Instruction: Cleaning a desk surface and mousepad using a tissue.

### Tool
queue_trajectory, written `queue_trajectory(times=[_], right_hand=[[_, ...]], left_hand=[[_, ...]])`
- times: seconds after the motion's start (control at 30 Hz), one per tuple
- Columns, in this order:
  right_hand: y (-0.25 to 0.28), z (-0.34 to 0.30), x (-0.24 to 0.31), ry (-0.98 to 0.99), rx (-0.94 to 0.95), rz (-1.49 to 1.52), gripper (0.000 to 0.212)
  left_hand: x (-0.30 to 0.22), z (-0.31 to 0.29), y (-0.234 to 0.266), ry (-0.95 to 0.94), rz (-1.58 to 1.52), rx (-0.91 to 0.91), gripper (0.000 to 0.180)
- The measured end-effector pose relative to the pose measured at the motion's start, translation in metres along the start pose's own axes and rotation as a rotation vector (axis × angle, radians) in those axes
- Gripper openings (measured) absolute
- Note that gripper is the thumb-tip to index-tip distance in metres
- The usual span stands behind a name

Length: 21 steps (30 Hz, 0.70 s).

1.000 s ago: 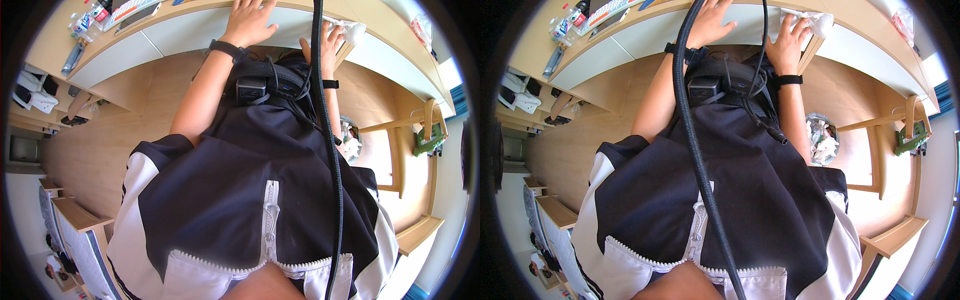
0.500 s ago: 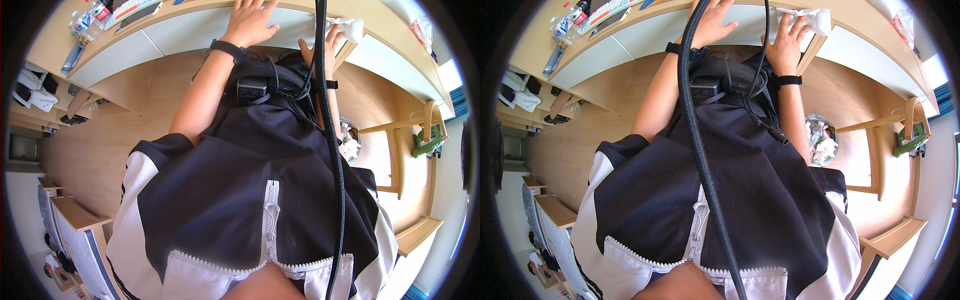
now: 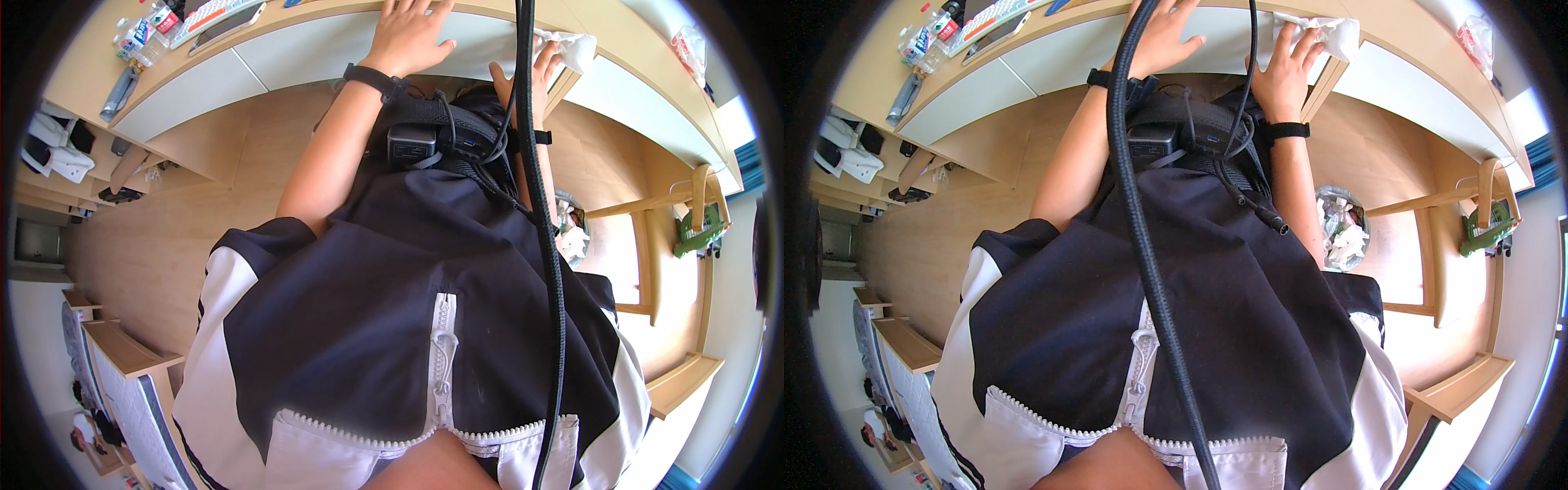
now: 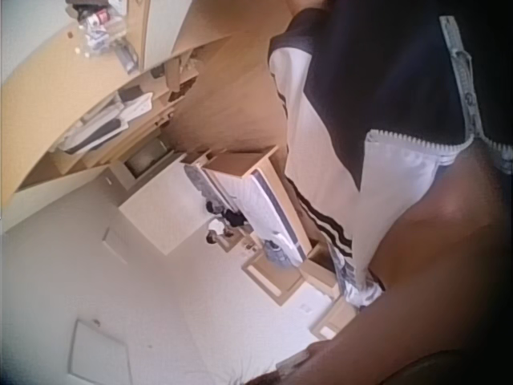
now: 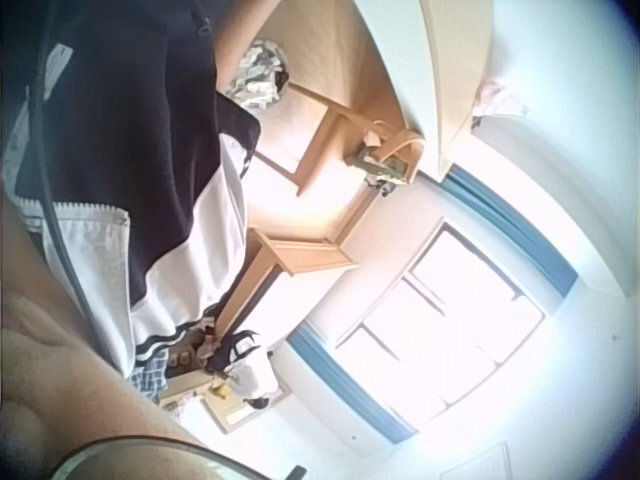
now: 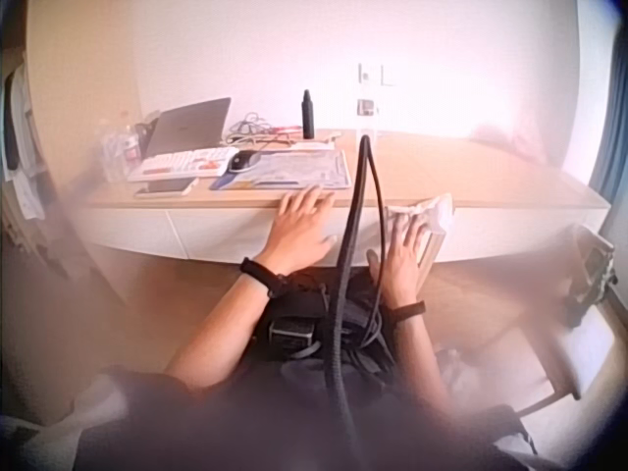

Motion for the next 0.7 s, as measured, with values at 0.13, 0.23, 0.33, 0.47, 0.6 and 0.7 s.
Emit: queue_trajectory(times=[0.13,0.23,0.33,0.47,0.6,0.7], right_hand=[[-0.0016,0.0020,0.0009,0.025,0.012,-0.010,0.099],[-0.0006,0.0003,-0.0022,0.021,0.012,-0.021,0.099],[-0.0002,-0.0002,-0.0014,0.014,0.012,-0.019,0.099],[0.0008,0.0001,-0.0009,-0.012,0.014,-0.008,0.101],[0.0002,0.0015,-0.0005,0.047,-0.015,-0.034,0.102],[-0.0003,-0.0004,-0.0018,0.012,0.009,-0.028,0.102]], left_hand=[[0.0033,-0.0018,0.0012,0.001,0.015,-0.014,0.074],[0.0008,0.0000,-0.0014,-0.002,-0.004,0.006,0.074],[0.0009,-0.0001,-0.0008,0.005,0.011,0.001,0.074],[0.0019,-0.0001,-0.0035,-0.002,0.017,-0.009,0.073],[0.0028,-0.0006,-0.0017,0.001,0.001,-0.021,0.072],[0.0027,-0.0003,-0.0025,0.005,-0.002,-0.005,0.072]])
Point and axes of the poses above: each hand's wrist, its own z-axis towards the middle knuckle, its own y-axis out of the back of the hand, x = y × z, the point moved 4 cm from there along z, towards the middle knuckle, and after that the axes turned 10 degrees about y, right-handed, at the moved point
